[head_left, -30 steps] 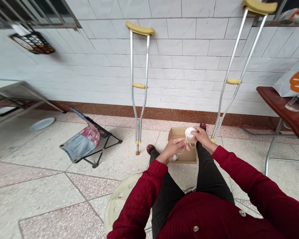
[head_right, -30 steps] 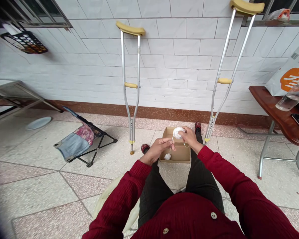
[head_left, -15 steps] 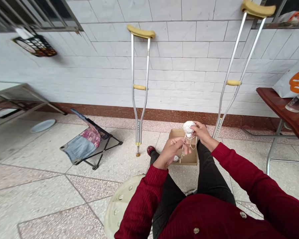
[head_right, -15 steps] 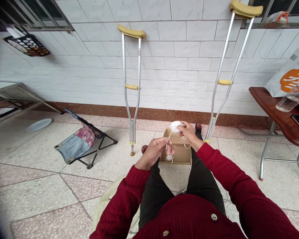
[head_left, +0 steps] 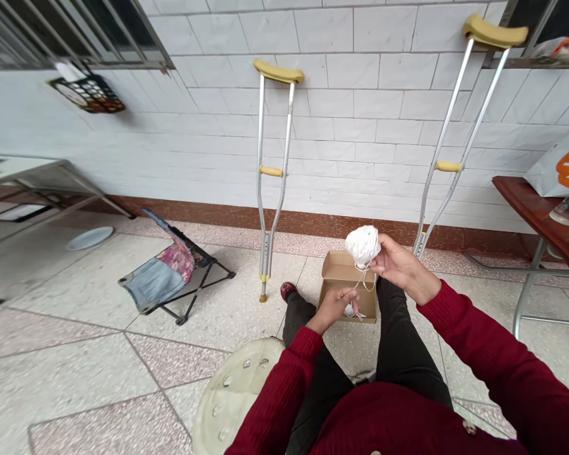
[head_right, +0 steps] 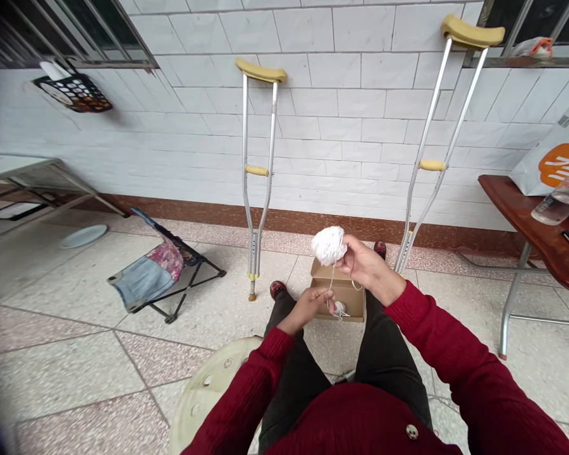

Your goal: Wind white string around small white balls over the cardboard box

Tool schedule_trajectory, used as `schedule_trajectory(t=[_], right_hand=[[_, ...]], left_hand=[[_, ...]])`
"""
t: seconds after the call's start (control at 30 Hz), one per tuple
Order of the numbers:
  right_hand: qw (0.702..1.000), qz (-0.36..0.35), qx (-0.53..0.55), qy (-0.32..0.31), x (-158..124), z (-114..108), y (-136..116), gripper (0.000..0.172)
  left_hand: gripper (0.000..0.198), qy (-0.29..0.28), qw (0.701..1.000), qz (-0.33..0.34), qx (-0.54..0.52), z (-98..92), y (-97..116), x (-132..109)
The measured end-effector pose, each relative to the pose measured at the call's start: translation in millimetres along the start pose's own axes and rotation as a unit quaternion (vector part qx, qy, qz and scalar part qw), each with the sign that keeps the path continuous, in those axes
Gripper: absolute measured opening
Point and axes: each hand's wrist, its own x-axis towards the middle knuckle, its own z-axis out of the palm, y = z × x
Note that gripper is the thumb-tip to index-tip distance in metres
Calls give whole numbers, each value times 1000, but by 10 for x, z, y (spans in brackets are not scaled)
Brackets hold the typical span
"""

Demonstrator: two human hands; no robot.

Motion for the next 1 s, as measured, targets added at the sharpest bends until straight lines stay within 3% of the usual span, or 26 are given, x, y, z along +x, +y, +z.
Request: schedule_trajectory(t=[0.07,0.17,0.27,0.37,0.47,0.53,0.63,0.77,0.9,1.0], right_hand=[[996,29,-78,-22,-161,31,104,15],[981,57,-183,-23,-327,-74,354,23],[969,58,-237,24,-296,-316,662,27],[961,41,-265,74,-70,-558,913,28],[956,3,-260,138,229,-701,1007,33],[959,-34,-217,182,388,-734,968,32],[974,-59,-105,193,497,-717,800,29],[993,-17,19,113,420,-613,514,24],[999,-19,23,27,205,-440,312,28],[1000,-19,7,-9,28,-290,247,32]], left_hand=[[40,31,998,16,47,-183,67,151],[40,111,984,43,130,-513,328,323],[38,117,953,76,270,-711,667,352],[31,127,894,73,423,-640,921,281],[31,136,855,67,496,-385,1000,186],[33,119,863,75,485,-208,955,122],[36,87,916,66,386,-20,791,27],[41,37,969,48,240,49,485,-74],[41,54,977,22,204,-4,203,-62],[44,46,982,10,184,-3,104,16]])
